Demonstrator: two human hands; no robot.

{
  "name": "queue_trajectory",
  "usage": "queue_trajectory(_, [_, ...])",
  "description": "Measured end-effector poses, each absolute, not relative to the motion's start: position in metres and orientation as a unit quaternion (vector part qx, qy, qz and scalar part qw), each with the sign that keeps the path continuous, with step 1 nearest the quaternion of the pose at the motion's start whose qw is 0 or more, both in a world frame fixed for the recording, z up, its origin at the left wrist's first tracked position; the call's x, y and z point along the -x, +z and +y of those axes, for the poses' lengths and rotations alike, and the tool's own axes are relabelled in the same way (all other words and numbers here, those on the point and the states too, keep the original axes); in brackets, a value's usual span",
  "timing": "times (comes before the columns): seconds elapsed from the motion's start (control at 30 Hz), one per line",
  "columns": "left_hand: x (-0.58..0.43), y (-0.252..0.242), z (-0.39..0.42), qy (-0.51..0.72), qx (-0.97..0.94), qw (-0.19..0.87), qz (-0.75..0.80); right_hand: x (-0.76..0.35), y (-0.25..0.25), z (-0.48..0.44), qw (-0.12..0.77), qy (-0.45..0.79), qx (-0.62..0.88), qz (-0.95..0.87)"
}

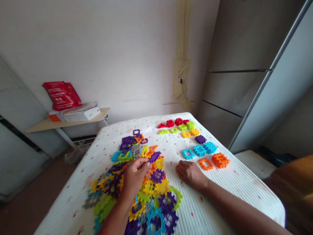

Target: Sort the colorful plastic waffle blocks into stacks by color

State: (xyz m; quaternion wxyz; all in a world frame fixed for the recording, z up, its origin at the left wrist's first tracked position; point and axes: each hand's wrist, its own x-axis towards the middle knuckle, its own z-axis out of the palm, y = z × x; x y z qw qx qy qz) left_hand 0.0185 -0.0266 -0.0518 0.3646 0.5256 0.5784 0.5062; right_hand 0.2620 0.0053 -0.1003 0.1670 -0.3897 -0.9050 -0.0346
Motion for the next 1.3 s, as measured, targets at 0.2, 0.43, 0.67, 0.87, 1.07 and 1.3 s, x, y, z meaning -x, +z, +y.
queue_trajectory(0.2, [-0.013,-0.064,-0.032,0.481,-0.726,-0.023,0.491,-0.257,-0.085,0.009,0.293,0.165,0.432,-0.837])
queue_trajectory(0.43, [-0.021,-0.062,-0.039,0.410,-0.790,-0.215,0.403,-0.225,-0.040,0.013,0.320,0.287,0.391,-0.814])
queue_trajectory(0.67, [-0.024,-0.063,-0.042,0.396,-0.809,-0.223,0.372,-0.207,-0.016,0.017,0.174,0.179,0.352,-0.902])
queue_trajectory(0.87, [-0.028,-0.069,-0.041,0.395,-0.825,-0.225,0.335,-0.206,-0.006,0.014,0.085,0.156,0.358,-0.917])
queue_trajectory(1.07, [-0.025,-0.066,-0.040,0.401,-0.822,-0.226,0.336,-0.229,-0.009,0.031,0.129,0.065,0.367,-0.919])
queue_trajectory(1.3, [-0.017,-0.064,-0.036,0.417,-0.815,-0.197,0.351,-0.338,0.001,0.116,0.040,-0.038,0.516,-0.855])
